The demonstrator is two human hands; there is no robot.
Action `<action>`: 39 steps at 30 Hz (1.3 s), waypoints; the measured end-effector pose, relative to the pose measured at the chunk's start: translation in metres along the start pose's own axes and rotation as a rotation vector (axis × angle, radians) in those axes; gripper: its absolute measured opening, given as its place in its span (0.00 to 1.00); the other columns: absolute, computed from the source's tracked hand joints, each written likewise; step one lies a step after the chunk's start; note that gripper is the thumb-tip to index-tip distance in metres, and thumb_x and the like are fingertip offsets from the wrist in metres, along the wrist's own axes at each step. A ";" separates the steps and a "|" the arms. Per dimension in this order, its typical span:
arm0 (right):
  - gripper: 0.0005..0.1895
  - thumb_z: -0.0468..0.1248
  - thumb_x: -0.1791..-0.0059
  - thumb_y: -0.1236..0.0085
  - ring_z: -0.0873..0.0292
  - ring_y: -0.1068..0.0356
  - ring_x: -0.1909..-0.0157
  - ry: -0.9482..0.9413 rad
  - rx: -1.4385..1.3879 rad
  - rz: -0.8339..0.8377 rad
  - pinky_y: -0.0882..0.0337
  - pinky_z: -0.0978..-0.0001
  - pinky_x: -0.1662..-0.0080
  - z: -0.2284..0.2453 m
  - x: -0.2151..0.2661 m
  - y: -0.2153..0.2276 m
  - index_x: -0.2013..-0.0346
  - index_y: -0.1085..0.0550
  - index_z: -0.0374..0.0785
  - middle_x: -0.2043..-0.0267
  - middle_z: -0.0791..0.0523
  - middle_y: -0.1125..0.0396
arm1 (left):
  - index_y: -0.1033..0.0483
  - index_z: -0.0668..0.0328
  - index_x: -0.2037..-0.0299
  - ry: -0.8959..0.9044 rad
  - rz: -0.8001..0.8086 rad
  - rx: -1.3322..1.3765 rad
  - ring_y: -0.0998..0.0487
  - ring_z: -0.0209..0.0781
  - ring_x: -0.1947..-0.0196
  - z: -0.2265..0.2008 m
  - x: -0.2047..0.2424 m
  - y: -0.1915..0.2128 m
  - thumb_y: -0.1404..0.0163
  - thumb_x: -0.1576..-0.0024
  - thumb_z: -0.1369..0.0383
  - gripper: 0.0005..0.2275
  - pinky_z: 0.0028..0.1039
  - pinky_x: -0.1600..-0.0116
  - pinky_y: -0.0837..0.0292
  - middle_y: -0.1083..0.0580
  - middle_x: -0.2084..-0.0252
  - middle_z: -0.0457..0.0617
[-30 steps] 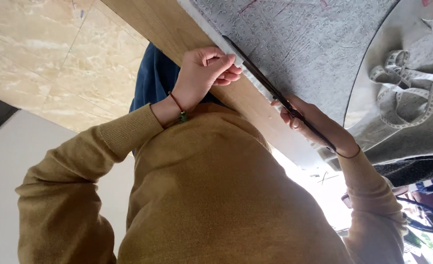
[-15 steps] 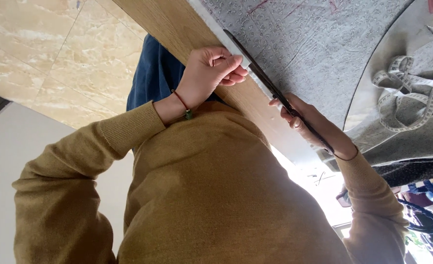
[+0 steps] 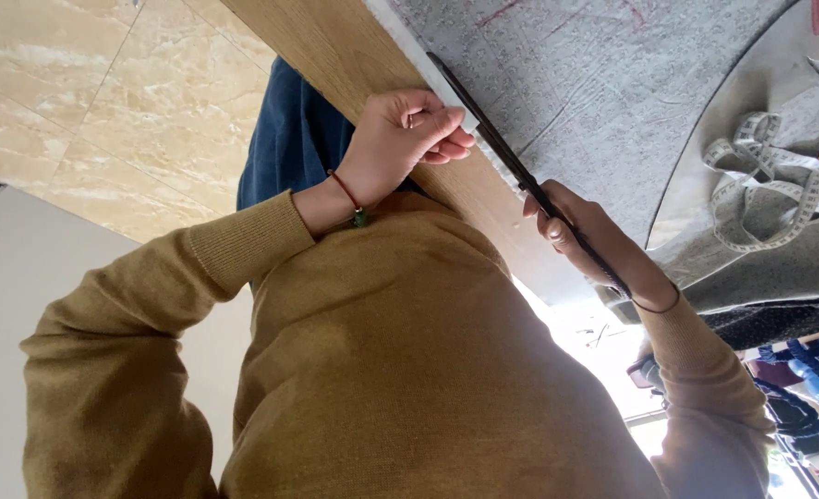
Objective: The person uses shears to cut a piece of gray patterned fabric laid on a wooden table. They follow red chalk lines and a ruler, cutting along straight and curved edges to separate a shaped piece from the main fabric.
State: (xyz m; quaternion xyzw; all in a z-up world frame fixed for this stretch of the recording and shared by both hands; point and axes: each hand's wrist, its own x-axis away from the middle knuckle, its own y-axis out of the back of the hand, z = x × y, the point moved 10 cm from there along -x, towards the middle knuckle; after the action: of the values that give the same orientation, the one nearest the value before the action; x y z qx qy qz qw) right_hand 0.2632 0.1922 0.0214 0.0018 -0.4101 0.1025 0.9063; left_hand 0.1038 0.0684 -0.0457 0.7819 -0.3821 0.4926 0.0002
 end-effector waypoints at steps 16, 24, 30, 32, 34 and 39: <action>0.35 0.70 0.49 0.70 0.68 0.47 0.74 0.051 0.053 -0.043 0.42 0.76 0.68 0.042 -0.035 0.001 0.57 0.35 0.42 0.73 0.63 0.46 | 0.23 0.61 0.68 -0.004 0.162 0.113 0.13 0.40 0.66 0.004 -0.003 -0.009 0.46 0.41 0.62 0.10 0.20 0.61 0.17 0.17 0.65 0.55; 0.31 0.67 0.47 0.62 0.46 0.29 0.69 -0.092 0.144 -0.080 0.29 0.54 0.62 0.000 -0.032 0.007 0.53 0.32 0.44 0.71 0.49 0.32 | 0.24 0.68 0.60 -0.127 0.070 -0.119 0.15 0.50 0.63 -0.036 0.010 0.017 0.50 0.35 0.64 0.11 0.32 0.63 0.15 0.20 0.66 0.66; 0.31 0.67 0.48 0.67 0.69 0.50 0.74 -0.005 0.091 -0.025 0.44 0.76 0.69 0.040 -0.041 0.003 0.55 0.34 0.43 0.74 0.64 0.47 | 0.24 0.64 0.60 -0.241 -0.045 -0.253 0.12 0.38 0.66 -0.090 0.006 0.054 0.57 0.36 0.57 0.16 0.17 0.63 0.14 0.17 0.63 0.54; 0.37 0.71 0.52 0.69 0.68 0.47 0.73 -0.047 0.061 -0.021 0.41 0.76 0.68 0.048 -0.047 0.003 0.55 0.34 0.42 0.73 0.63 0.46 | 0.23 0.61 0.65 -0.143 -0.066 -0.198 0.11 0.38 0.67 -0.082 0.002 0.058 0.54 0.38 0.57 0.15 0.17 0.66 0.14 0.17 0.64 0.53; 0.35 0.69 0.50 0.67 0.70 0.48 0.74 0.014 0.024 -0.007 0.42 0.78 0.70 0.050 -0.053 0.003 0.53 0.34 0.41 0.73 0.65 0.48 | 0.23 0.59 0.66 -0.118 -0.072 -0.173 0.11 0.37 0.66 -0.083 0.000 0.059 0.54 0.38 0.58 0.14 0.17 0.66 0.14 0.16 0.64 0.53; 0.32 0.65 0.47 0.65 0.72 0.51 0.75 0.057 -0.035 0.019 0.45 0.80 0.72 0.063 -0.057 0.002 0.50 0.35 0.39 0.74 0.67 0.51 | 0.24 0.54 0.69 -0.053 -0.066 -0.089 0.12 0.34 0.67 -0.077 -0.005 0.059 0.53 0.40 0.57 0.12 0.17 0.66 0.16 0.16 0.66 0.50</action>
State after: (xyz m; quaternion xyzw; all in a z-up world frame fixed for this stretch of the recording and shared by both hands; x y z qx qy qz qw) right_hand 0.1791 0.1777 0.0205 -0.0212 -0.3857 0.1040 0.9165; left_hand 0.0082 0.0589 -0.0324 0.8062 -0.3775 0.4537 0.0412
